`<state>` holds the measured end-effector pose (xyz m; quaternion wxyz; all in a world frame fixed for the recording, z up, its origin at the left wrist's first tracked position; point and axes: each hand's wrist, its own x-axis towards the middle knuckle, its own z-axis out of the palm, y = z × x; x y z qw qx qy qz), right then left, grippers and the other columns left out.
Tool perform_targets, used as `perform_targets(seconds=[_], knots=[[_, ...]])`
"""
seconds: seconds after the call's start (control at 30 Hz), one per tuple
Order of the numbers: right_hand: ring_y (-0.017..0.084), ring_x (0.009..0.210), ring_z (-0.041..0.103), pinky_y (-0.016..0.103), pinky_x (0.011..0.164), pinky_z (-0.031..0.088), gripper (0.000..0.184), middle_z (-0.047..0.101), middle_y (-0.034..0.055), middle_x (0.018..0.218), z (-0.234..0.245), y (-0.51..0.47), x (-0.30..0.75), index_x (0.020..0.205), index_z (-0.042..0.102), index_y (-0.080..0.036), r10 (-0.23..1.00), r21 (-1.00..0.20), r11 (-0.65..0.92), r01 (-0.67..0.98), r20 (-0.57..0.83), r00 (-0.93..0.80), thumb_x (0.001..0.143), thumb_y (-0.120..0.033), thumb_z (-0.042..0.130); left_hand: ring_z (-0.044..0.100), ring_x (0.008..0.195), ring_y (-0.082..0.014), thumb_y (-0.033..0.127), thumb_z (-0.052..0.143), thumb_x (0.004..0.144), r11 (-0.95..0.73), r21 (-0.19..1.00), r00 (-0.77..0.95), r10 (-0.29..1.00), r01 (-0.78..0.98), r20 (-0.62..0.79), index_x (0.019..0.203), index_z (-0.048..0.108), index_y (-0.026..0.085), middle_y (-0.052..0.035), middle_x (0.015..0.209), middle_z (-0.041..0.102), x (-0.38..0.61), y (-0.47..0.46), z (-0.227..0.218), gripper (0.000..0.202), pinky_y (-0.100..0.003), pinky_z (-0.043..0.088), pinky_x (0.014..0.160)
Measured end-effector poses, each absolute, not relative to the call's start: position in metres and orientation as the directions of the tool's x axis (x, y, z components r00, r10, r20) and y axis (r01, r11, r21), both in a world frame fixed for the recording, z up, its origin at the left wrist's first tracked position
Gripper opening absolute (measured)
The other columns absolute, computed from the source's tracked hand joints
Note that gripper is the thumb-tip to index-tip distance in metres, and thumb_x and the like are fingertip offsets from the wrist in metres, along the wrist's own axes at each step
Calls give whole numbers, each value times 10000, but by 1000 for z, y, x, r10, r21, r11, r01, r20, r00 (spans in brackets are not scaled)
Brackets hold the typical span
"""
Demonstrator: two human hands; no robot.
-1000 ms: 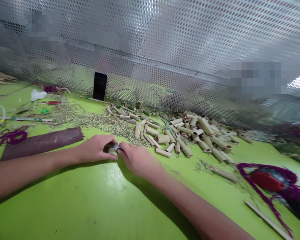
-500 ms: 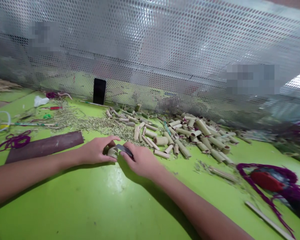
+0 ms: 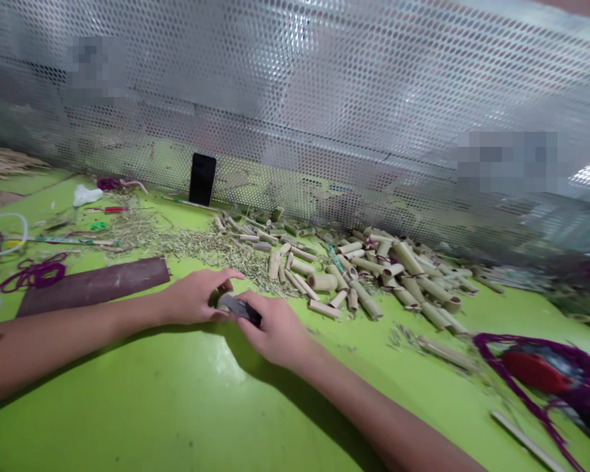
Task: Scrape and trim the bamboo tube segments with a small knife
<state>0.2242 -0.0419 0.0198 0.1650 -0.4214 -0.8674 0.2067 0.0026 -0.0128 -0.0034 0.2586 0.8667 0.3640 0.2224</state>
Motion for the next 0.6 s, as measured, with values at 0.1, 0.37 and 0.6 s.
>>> perform_targets(seconds=[0.1, 0.37, 0.6], knots=[[166, 568, 575, 279, 548, 365, 131, 690, 9, 696, 18, -38, 221, 856, 664, -216, 833, -528, 509, 680, 103, -544, 931, -195, 558, 708, 1041, -322, 430, 804, 848, -630, 608, 657, 720, 484, 223, 1435, 514, 210, -119, 1164, 759, 3, -13, -5, 691, -437, 533, 908], [177, 617, 575, 299, 565, 407, 148, 706, 40, 798, 19, -39, 221, 929, 632, -221, 808, -589, 537, 605, 152, -569, 982, -225, 494, 717, 1042, -293, 376, 824, 829, -622, 645, 658, 715, 444, 236, 1429, 526, 258, -85, 1182, 762, 0, -13, -6, 680, -398, 540, 893], [169, 553, 507, 298, 515, 372, 276, 577, -5, 630, 28, -20, 247, 856, 607, -236, 869, -585, 495, 642, 327, -371, 1011, -460, 561, 704, 976, -303, 446, 809, 838, -627, 576, 645, 734, 524, 213, 1467, 517, 201, -115, 1119, 756, 0, -17, -5, 736, -446, 548, 871]])
